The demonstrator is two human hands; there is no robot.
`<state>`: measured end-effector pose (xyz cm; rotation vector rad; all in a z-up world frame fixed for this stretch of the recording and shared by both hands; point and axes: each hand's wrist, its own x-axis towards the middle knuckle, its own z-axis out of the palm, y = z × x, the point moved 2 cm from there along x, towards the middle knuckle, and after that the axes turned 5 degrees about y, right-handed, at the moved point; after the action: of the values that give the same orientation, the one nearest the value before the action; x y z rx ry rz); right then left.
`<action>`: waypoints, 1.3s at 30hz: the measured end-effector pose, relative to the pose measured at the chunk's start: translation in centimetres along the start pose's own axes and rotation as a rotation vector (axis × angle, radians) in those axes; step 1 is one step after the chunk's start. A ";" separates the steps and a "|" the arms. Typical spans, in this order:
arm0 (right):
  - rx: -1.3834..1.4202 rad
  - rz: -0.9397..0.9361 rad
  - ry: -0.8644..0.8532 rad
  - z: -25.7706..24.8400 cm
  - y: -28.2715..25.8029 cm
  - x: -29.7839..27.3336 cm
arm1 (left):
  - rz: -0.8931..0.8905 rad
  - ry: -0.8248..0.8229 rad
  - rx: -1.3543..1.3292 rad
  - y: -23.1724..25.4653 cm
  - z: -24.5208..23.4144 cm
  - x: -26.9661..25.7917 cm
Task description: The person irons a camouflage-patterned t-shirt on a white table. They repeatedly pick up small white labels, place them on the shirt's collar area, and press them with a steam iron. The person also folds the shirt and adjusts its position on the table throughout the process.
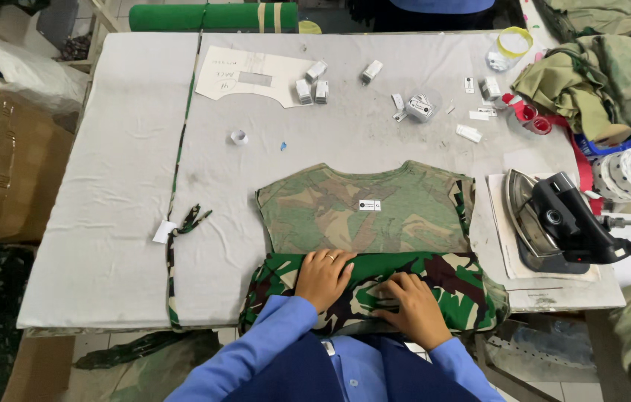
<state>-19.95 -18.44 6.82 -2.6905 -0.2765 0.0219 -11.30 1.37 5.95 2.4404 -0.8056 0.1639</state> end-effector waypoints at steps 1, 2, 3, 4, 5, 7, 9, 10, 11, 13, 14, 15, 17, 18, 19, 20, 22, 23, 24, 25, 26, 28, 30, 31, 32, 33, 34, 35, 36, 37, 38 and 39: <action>-0.001 0.002 -0.005 0.4 0.6 -0.2 | -0.003 -0.002 -0.005 0.1 0.0 -0.2; 0.025 0.003 -0.037 0.7 1.4 -0.1 | -0.002 -0.011 0.007 0.0 0.1 -0.1; 0.051 0.003 -0.069 1.0 2.3 -0.1 | -0.002 -0.019 0.018 0.0 0.1 0.0; 0.045 -0.003 -0.070 1.0 2.4 0.4 | -0.005 -0.011 0.017 0.2 0.0 -0.1; 0.089 -0.082 -0.073 0.9 2.5 0.9 | 0.030 0.040 0.011 0.4 -0.2 -0.2; 0.116 -0.173 -0.077 1.6 3.4 1.5 | 0.061 0.110 0.002 1.3 -0.2 -0.5; 0.003 -0.262 -0.067 3.0 5.3 1.9 | 0.139 0.050 -0.053 2.7 0.4 -0.9; -0.009 -0.271 -0.074 2.7 5.5 2.0 | 0.132 0.064 -0.058 3.2 1.5 -1.4; 0.019 -0.315 -0.043 2.3 5.8 2.2 | 0.140 -0.030 -0.053 3.8 2.9 -1.9; 0.049 -0.367 -0.010 1.4 5.8 2.3 | 0.148 -0.120 -0.043 4.2 5.3 -2.6; 0.063 -0.401 0.007 0.8 5.3 2.4 | 0.064 -0.097 -0.086 3.7 6.1 -2.9; 0.077 -0.434 0.024 0.3 4.8 2.4 | -0.019 -0.073 -0.130 3.1 6.8 -3.2; 0.084 -0.430 -0.016 0.2 5.0 2.5 | -0.052 -0.159 -0.094 2.5 7.0 -2.8; 0.080 -0.431 -0.060 0.2 5.0 2.6 | -0.086 -0.233 -0.064 2.1 7.2 -2.7; 0.088 -0.424 -0.061 1.0 5.6 2.1 | -0.086 -0.243 -0.064 2.8 6.6 -2.6; 0.083 -0.412 -0.052 1.7 6.1 2.2 | -0.107 -0.306 -0.084 3.0 6.0 -2.1; 0.083 -0.397 -0.039 2.1 6.1 2.2 | -0.127 -0.374 -0.100 3.3 5.0 -1.6; 0.039 -0.335 -0.100 1.9 5.7 2.1 | -0.091 -0.367 -0.097 3.4 4.6 -1.5; -0.006 -0.269 -0.157 1.6 5.4 2.2 | -0.049 -0.359 -0.094 3.3 4.3 -1.1; -0.002 -0.263 -0.150 1.0 4.9 2.1 | -0.041 -0.365 -0.090 3.1 4.3 -0.9; 0.062 -0.220 -0.173 0.4 4.6 2.0 | -0.023 -0.431 -0.101 3.0 4.5 -0.7; 0.131 -0.168 -0.197 0.6 4.8 1.4 | -0.001 -0.505 -0.115 2.9 4.7 -0.6; 0.045 -0.126 -0.130 1.8 6.1 0.6 | 0.059 -0.527 -0.059 3.0 5.0 -0.6; 0.045 -0.121 -0.129 1.9 6.2 0.5 | 0.063 -0.530 -0.061 2.8 5.0 -0.6; 0.029 -0.104 -0.098 2.0 6.2 0.2 | 0.067 -0.536 -0.010 2.7 5.1 -0.9; 0.014 -0.088 -0.066 2.2 6.3 -0.2 | 0.071 -0.542 0.041 2.6 5.3 -1.2; 0.019 -0.084 -0.069 1.2 5.5 -0.3 | 0.070 -0.549 0.041 2.4 4.6 -1.5; 0.059 -0.037 -0.058 0.1 4.8 -0.5 | 0.005 -0.594 0.021 2.2 4.1 -1.8; 0.098 0.008 -0.040 -0.9 4.2 -0.3 | -0.056 -0.634 0.008 1.7 3.5 -1.8; 0.102 0.010 -0.035 -1.0 4.8 -0.6 | -0.053 -0.637 0.013 0.9 2.8 -2.1; 0.076 0.094 0.004 -1.3 5.6 -1.1 | -0.150 -0.637 0.044 0.3 2.3 -2.6; 0.050 0.177 0.044 -1.6 6.4 -1.6 | -0.247 -0.637 0.075 -0.4 1.8 -3.0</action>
<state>-20.22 -25.11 5.50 -2.6537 -0.0237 0.0222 -13.60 2.24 3.42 2.6604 -0.7436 -0.7188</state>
